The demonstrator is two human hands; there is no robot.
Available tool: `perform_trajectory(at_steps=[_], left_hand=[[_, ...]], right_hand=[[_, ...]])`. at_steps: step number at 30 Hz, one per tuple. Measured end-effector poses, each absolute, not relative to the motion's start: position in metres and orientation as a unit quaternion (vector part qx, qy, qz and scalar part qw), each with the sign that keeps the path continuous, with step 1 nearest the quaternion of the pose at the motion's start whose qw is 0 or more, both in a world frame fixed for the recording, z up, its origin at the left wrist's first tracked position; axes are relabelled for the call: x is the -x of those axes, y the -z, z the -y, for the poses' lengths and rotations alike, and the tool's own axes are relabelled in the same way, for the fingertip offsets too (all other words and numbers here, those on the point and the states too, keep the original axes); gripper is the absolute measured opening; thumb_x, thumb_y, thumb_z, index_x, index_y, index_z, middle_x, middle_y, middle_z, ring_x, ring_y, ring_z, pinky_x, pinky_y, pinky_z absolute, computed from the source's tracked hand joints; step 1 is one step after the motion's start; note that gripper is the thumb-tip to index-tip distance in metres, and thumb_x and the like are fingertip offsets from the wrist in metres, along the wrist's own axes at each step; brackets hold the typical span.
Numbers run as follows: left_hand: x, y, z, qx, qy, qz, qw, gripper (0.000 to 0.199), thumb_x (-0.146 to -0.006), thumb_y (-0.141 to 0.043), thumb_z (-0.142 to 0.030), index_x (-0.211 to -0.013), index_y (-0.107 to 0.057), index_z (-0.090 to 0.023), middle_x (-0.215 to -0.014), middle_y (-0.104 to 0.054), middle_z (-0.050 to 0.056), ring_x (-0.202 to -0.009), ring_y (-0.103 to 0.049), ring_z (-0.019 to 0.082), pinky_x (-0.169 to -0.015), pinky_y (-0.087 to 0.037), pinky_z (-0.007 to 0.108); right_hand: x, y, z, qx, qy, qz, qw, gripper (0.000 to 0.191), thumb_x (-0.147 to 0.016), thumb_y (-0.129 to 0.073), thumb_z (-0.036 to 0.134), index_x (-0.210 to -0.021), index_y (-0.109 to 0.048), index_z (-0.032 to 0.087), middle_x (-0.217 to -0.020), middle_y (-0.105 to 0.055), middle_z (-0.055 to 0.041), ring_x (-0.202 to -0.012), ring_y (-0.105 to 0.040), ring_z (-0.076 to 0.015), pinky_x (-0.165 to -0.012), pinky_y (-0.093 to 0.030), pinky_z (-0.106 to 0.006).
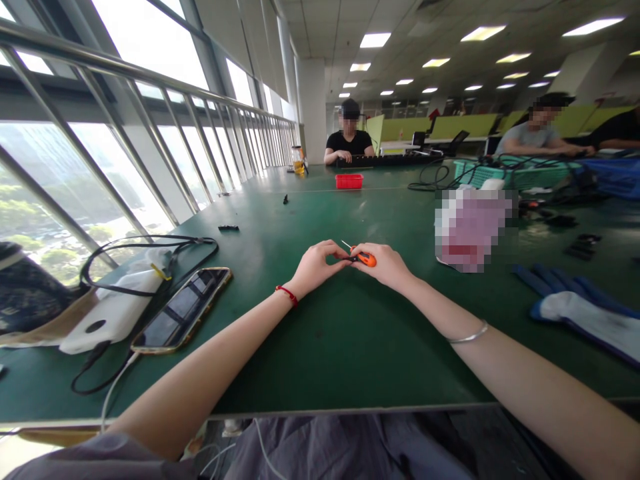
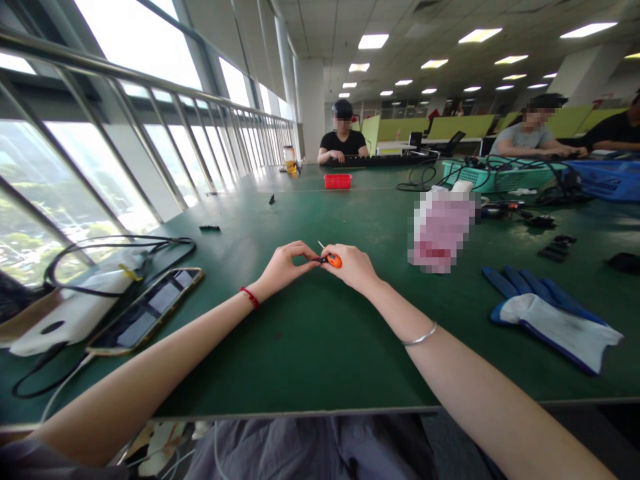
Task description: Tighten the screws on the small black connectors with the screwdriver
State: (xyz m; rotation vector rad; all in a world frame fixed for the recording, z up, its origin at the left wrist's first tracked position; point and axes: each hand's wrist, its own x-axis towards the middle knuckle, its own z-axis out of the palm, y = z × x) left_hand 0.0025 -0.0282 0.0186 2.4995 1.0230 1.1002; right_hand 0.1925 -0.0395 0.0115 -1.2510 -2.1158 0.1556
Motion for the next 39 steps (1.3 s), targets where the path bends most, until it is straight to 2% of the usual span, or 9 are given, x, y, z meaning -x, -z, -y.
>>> perform_trajectory(at_steps=[10,15,21,29,39], left_hand=[[-0.0040,-0.0172,0.0263,-0.826,-0.391,-0.352,0.203,0.016,-0.072,-0.065,-0.029,-0.069,-0.066,-0.014,-0.075,-0.064,0.003,-0.070,-0.059,0.013,-0.070,-0.047,0.025],[-0.0045,-0.0147,0.0259,-0.831,-0.379,-0.355,0.197,0.015,-0.074,-0.063,-0.029,-0.071,-0.067,-0.014,-0.076,-0.065,0.003,-0.071,-0.059,0.013,-0.070,-0.048,0.025],[-0.0058,-0.0168,0.0312,-0.859,-0.353,-0.356,0.101,0.014,-0.079,-0.059,-0.027,-0.084,-0.067,-0.016,-0.083,-0.066,0.002,-0.074,-0.059,0.013,-0.071,-0.046,0.024],[-0.0045,-0.0203,0.0334,-0.904,-0.259,-0.314,-0.128,0.024,-0.090,-0.042,-0.027,-0.095,-0.064,-0.017,-0.089,-0.063,0.006,-0.082,-0.056,0.016,-0.073,-0.043,0.028],[-0.0034,-0.0238,0.0355,-0.902,-0.223,-0.298,-0.218,0.022,-0.088,-0.044,-0.026,-0.092,-0.062,-0.015,-0.085,-0.062,0.006,-0.078,-0.054,0.016,-0.072,-0.041,0.029]], right_hand=[[-0.1937,-0.0145,0.0401,0.471,-0.035,0.833,0.289,0.013,-0.078,-0.058,0.035,-0.087,-0.062,0.026,-0.094,-0.066,0.0008,-0.078,-0.060,-0.0165,-0.061,-0.040,-0.025],[-0.1948,-0.0153,0.0407,0.472,-0.015,0.841,0.265,0.014,-0.078,-0.059,0.032,-0.090,-0.063,0.026,-0.091,-0.066,0.0010,-0.075,-0.059,-0.0160,-0.057,-0.037,-0.024],[-0.1950,-0.0146,0.0404,0.481,-0.011,0.835,0.265,0.014,-0.077,-0.059,0.032,-0.090,-0.063,0.027,-0.094,-0.067,0.0012,-0.078,-0.061,-0.0172,-0.056,-0.037,-0.024],[-0.1912,-0.0162,0.0438,0.505,-0.026,0.815,0.282,0.014,-0.076,-0.058,0.035,-0.087,-0.062,0.027,-0.092,-0.068,0.0017,-0.079,-0.062,-0.0184,-0.058,-0.038,-0.024],[-0.1885,-0.0172,0.0461,0.513,-0.025,0.806,0.295,0.015,-0.076,-0.056,0.038,-0.083,-0.062,0.027,-0.084,-0.068,0.0027,-0.074,-0.061,-0.0175,-0.057,-0.038,-0.024]])
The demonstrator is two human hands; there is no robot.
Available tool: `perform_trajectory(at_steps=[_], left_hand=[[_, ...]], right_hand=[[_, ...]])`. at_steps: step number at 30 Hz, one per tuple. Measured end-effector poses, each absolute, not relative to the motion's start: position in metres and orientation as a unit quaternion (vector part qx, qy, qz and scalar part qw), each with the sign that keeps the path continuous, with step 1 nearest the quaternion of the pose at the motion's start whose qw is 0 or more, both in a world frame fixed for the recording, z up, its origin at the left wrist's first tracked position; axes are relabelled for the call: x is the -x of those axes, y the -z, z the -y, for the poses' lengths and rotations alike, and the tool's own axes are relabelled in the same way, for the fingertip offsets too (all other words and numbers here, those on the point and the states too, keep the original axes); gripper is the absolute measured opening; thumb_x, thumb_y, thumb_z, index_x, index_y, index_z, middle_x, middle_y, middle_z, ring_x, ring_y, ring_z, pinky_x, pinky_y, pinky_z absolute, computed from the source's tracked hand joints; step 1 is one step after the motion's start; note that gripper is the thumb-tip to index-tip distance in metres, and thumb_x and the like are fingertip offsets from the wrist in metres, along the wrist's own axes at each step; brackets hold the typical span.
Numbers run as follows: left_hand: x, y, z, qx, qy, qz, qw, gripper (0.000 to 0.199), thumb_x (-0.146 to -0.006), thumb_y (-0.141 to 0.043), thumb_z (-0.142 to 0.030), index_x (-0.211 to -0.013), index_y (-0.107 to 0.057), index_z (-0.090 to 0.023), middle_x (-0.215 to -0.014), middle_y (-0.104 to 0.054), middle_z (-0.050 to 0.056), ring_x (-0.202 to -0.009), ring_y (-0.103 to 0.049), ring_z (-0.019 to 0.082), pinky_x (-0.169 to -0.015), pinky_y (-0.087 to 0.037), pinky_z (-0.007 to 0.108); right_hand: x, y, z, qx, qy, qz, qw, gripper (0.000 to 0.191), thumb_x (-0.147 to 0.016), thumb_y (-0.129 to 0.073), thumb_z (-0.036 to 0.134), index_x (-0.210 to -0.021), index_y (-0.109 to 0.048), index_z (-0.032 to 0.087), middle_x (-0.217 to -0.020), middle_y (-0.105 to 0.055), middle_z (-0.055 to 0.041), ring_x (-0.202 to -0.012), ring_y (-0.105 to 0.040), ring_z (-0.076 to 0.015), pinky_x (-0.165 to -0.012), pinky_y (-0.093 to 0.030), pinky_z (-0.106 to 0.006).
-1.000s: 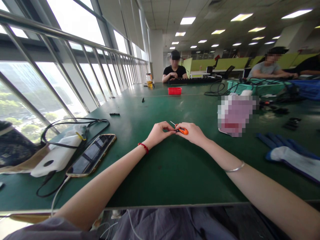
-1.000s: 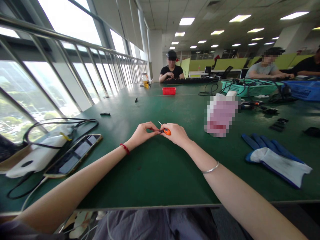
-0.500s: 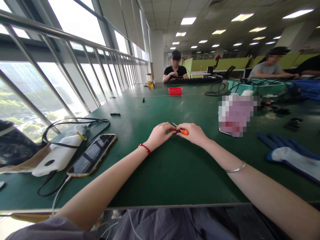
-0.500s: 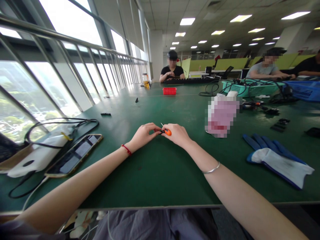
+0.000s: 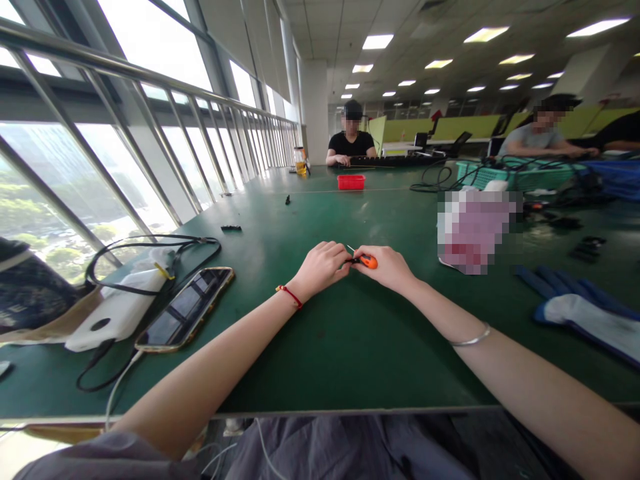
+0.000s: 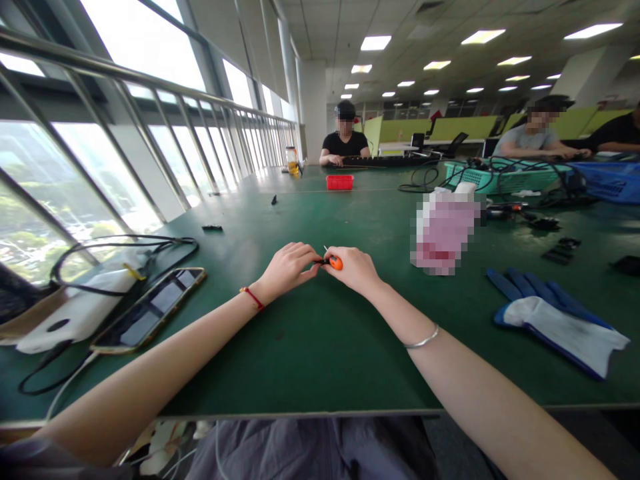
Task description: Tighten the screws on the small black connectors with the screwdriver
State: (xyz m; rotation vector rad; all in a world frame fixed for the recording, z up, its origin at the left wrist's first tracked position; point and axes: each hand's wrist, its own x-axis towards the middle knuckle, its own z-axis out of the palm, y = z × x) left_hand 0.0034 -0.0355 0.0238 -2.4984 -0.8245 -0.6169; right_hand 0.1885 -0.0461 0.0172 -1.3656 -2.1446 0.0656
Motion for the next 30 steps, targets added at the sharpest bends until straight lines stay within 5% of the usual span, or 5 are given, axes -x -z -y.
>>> perform_trajectory(at_steps=[10,20,26,30], left_hand=[[-0.004,-0.022,0.037,0.888,0.291,0.327,0.144,0.014,-0.080,-0.052,-0.024,-0.085,-0.063,-0.018,-0.087,-0.064,0.003,-0.080,-0.055,0.015,-0.073,-0.042,0.029],[0.003,-0.022,0.029,0.890,0.241,0.359,0.145,0.017,-0.079,-0.051,-0.024,-0.082,-0.067,-0.018,-0.079,-0.064,0.004,-0.076,-0.055,0.017,-0.070,-0.042,0.029],[0.006,-0.021,0.025,0.893,0.197,0.370,0.163,0.018,-0.078,-0.050,-0.021,-0.083,-0.067,-0.017,-0.080,-0.063,0.005,-0.078,-0.054,0.018,-0.070,-0.043,0.029],[0.005,-0.021,0.026,0.895,0.190,0.370,0.163,0.018,-0.078,-0.050,-0.020,-0.083,-0.067,-0.017,-0.081,-0.062,0.005,-0.079,-0.054,0.018,-0.070,-0.043,0.029]], right_hand=[[-0.193,-0.010,0.038,0.457,-0.094,0.814,0.346,0.017,-0.075,-0.057,0.032,-0.089,-0.064,0.026,-0.097,-0.068,0.0010,-0.084,-0.062,-0.0186,-0.071,-0.045,-0.028],[-0.193,-0.025,0.047,0.496,-0.095,0.751,0.424,0.018,-0.075,-0.055,0.030,-0.091,-0.058,0.024,-0.081,-0.067,-0.0007,-0.072,-0.061,-0.0175,-0.065,-0.045,-0.028],[-0.197,-0.053,0.065,0.465,-0.047,0.662,0.585,0.022,-0.075,-0.051,0.030,-0.056,-0.044,0.021,-0.053,-0.046,0.0026,-0.053,-0.046,-0.0120,-0.055,-0.037,-0.025],[-0.192,-0.057,0.073,0.437,-0.059,0.667,0.600,0.023,-0.074,-0.050,0.025,-0.053,-0.041,0.021,-0.051,-0.042,0.0034,-0.051,-0.041,-0.0107,-0.054,-0.035,-0.025]])
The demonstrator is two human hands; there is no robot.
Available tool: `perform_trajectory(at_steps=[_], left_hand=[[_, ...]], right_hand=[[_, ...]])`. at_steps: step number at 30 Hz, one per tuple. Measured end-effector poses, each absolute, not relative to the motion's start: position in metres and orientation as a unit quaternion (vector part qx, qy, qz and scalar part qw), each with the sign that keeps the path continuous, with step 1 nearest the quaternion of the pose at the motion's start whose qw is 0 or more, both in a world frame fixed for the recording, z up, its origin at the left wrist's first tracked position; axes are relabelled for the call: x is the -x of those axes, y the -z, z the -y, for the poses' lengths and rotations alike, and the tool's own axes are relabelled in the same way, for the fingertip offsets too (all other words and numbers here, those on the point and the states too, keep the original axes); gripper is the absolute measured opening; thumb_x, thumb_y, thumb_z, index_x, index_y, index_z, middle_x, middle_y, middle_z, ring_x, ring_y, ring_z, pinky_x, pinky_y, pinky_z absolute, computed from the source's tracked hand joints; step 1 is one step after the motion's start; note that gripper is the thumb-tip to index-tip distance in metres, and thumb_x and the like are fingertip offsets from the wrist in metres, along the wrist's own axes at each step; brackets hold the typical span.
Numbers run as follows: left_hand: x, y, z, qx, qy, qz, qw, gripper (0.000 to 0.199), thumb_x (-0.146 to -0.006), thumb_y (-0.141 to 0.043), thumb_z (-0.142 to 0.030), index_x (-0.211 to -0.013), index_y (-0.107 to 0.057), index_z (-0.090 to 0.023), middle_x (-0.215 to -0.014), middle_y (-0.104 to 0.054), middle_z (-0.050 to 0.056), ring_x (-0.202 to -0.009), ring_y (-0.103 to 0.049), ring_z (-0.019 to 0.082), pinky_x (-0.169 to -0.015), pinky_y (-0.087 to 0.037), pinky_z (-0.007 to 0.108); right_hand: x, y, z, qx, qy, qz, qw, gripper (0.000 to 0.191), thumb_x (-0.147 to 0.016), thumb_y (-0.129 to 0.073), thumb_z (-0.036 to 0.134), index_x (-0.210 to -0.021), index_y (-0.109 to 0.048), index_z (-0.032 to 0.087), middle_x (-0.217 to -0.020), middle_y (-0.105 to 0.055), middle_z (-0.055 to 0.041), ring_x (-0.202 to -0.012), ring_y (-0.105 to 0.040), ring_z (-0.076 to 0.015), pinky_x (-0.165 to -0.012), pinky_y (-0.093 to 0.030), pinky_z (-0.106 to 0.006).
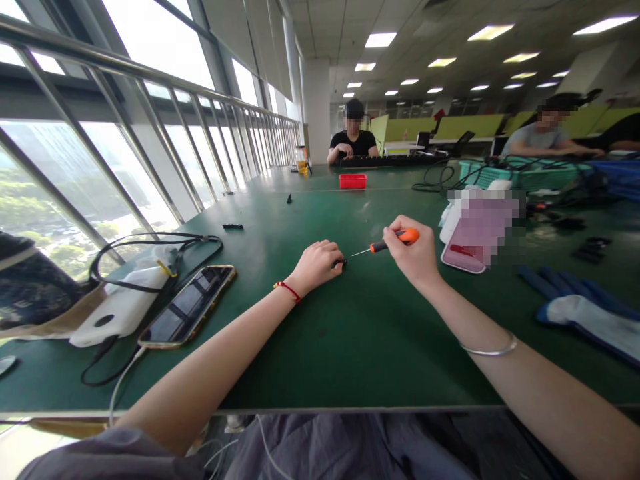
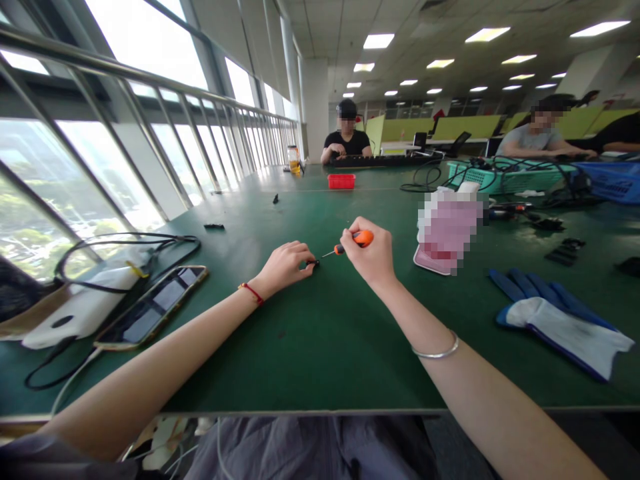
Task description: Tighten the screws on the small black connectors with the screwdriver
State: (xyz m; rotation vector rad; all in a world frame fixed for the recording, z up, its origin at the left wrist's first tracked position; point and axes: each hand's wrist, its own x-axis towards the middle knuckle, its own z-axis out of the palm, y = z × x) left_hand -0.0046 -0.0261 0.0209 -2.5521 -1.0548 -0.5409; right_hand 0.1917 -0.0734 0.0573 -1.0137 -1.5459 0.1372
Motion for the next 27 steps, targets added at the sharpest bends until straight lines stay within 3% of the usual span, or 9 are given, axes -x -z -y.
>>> perform_trajectory(at_steps=[27], left_hand=[[0.0072,-0.0206,0.0226,0.901,0.202,0.362,0.132,0.018,-0.078,-0.050,-0.020,-0.083,-0.067,-0.018,-0.080,-0.063,0.005,-0.078,-0.056,0.017,-0.071,-0.044,0.029]], right_hand=[[-0.1858,-0.0493,0.0711,0.440,-0.090,0.696,0.560,0.016,-0.073,-0.051,0.027,-0.059,-0.045,0.021,-0.056,-0.047,0.0029,-0.054,-0.044,-0.0110,-0.055,-0.036,-0.024]])
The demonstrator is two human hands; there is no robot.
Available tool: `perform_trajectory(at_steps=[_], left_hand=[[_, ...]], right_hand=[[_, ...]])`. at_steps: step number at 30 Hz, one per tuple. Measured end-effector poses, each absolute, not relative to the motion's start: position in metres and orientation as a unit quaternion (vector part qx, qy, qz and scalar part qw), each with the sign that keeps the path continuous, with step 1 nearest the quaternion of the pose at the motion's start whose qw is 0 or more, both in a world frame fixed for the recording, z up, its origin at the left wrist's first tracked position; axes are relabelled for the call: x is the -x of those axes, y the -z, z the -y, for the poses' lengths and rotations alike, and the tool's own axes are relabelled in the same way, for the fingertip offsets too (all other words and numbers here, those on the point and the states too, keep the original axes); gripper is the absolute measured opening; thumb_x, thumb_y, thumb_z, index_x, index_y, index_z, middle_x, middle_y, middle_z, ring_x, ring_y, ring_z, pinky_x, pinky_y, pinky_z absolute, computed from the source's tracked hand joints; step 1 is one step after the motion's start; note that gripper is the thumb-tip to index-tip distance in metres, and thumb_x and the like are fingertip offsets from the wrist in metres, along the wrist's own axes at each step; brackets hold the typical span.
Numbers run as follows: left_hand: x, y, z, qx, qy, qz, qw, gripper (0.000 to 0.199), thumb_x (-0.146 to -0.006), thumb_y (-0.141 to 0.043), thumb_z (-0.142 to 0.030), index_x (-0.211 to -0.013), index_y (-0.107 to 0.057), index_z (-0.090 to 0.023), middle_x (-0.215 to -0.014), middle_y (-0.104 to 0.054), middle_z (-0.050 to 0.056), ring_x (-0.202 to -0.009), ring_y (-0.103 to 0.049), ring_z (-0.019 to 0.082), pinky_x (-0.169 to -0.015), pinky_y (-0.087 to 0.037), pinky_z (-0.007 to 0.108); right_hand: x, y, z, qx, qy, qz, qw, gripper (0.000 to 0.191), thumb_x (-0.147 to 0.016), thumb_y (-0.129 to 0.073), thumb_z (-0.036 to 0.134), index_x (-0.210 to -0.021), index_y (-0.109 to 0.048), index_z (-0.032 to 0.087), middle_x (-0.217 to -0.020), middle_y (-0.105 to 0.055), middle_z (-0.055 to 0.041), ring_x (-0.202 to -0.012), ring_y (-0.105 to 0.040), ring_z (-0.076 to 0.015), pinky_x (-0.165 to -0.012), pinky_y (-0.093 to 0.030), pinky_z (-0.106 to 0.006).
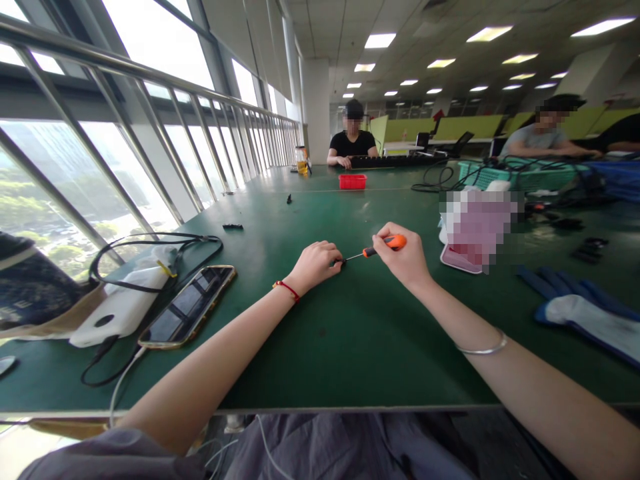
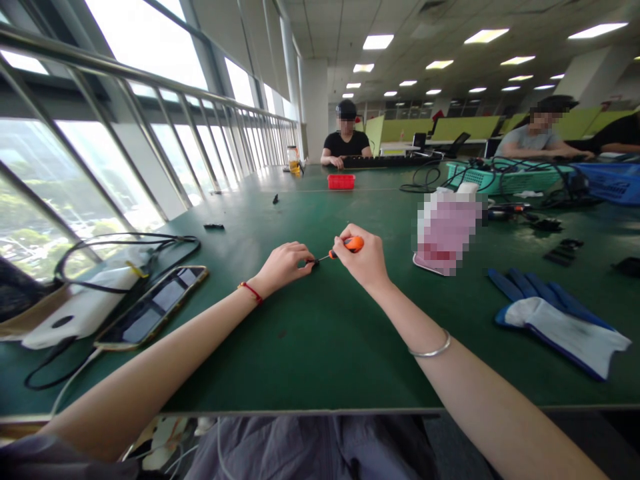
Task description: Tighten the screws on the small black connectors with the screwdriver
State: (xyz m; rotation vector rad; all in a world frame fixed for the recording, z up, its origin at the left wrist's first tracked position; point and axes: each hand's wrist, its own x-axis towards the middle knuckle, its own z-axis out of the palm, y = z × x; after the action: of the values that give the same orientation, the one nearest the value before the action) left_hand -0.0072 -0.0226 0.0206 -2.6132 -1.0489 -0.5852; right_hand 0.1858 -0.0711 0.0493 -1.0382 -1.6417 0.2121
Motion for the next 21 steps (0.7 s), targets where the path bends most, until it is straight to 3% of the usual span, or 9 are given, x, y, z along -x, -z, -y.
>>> perform_trajectory(at_steps=[2,6,12,14,18,21], left_hand=[[0.0075,-0.0211,0.0226,0.901,0.202,0.362,0.129,0.018,-0.078,-0.050,-0.020,-0.084,-0.067,-0.018,-0.081,-0.063,0.005,-0.078,-0.056,0.017,-0.071,-0.045,0.029],[0.0074,-0.0221,0.0235,0.900,0.203,0.366,0.125,0.018,-0.078,-0.050,-0.020,-0.083,-0.067,-0.018,-0.082,-0.064,0.005,-0.079,-0.056,0.018,-0.071,-0.045,0.029],[0.0073,-0.0220,0.0235,0.900,0.202,0.365,0.128,0.018,-0.078,-0.050,-0.020,-0.083,-0.067,-0.017,-0.081,-0.064,0.005,-0.079,-0.057,0.018,-0.072,-0.045,0.029],[0.0074,-0.0219,0.0232,0.899,0.200,0.366,0.131,0.018,-0.079,-0.050,-0.020,-0.083,-0.067,-0.017,-0.081,-0.065,0.005,-0.079,-0.057,0.018,-0.071,-0.044,0.029],[0.0076,-0.0216,0.0234,0.896,0.197,0.373,0.137,0.018,-0.079,-0.050,-0.020,-0.084,-0.068,-0.018,-0.081,-0.065,0.004,-0.078,-0.057,0.018,-0.071,-0.044,0.028],[0.0075,-0.0215,0.0241,0.894,0.199,0.377,0.140,0.018,-0.079,-0.050,-0.020,-0.083,-0.068,-0.018,-0.081,-0.065,0.005,-0.078,-0.057,0.017,-0.072,-0.044,0.028]], right_hand=[[-0.1853,-0.0497,0.0716,0.447,-0.097,0.689,0.562,0.008,-0.069,-0.054,0.026,-0.071,-0.048,0.021,-0.062,-0.049,0.0031,-0.055,-0.046,-0.0111,-0.055,-0.038,-0.024],[-0.1841,-0.0495,0.0718,0.463,-0.105,0.667,0.574,0.032,-0.066,-0.058,0.028,-0.095,-0.044,0.024,-0.069,-0.051,0.0037,-0.056,-0.050,-0.0119,-0.052,-0.039,-0.023],[-0.1837,-0.0508,0.0741,0.493,-0.092,0.679,0.536,0.017,-0.075,-0.053,0.038,-0.076,-0.052,0.021,-0.060,-0.051,0.0029,-0.053,-0.049,-0.0118,-0.056,-0.039,-0.025],[-0.1837,-0.0505,0.0741,0.478,-0.093,0.684,0.543,0.016,-0.073,-0.055,0.034,-0.082,-0.053,0.021,-0.065,-0.053,0.0022,-0.054,-0.050,-0.0116,-0.056,-0.040,-0.025],[-0.1836,-0.0491,0.0723,0.455,-0.093,0.683,0.564,0.042,-0.065,-0.060,0.029,-0.105,-0.046,0.023,-0.075,-0.053,0.0024,-0.059,-0.051,-0.0121,-0.056,-0.041,-0.024],[-0.1836,-0.0496,0.0721,0.479,-0.097,0.679,0.548,0.036,-0.069,-0.059,0.037,-0.100,-0.049,0.021,-0.066,-0.052,0.0036,-0.056,-0.051,-0.0127,-0.058,-0.041,-0.025]])
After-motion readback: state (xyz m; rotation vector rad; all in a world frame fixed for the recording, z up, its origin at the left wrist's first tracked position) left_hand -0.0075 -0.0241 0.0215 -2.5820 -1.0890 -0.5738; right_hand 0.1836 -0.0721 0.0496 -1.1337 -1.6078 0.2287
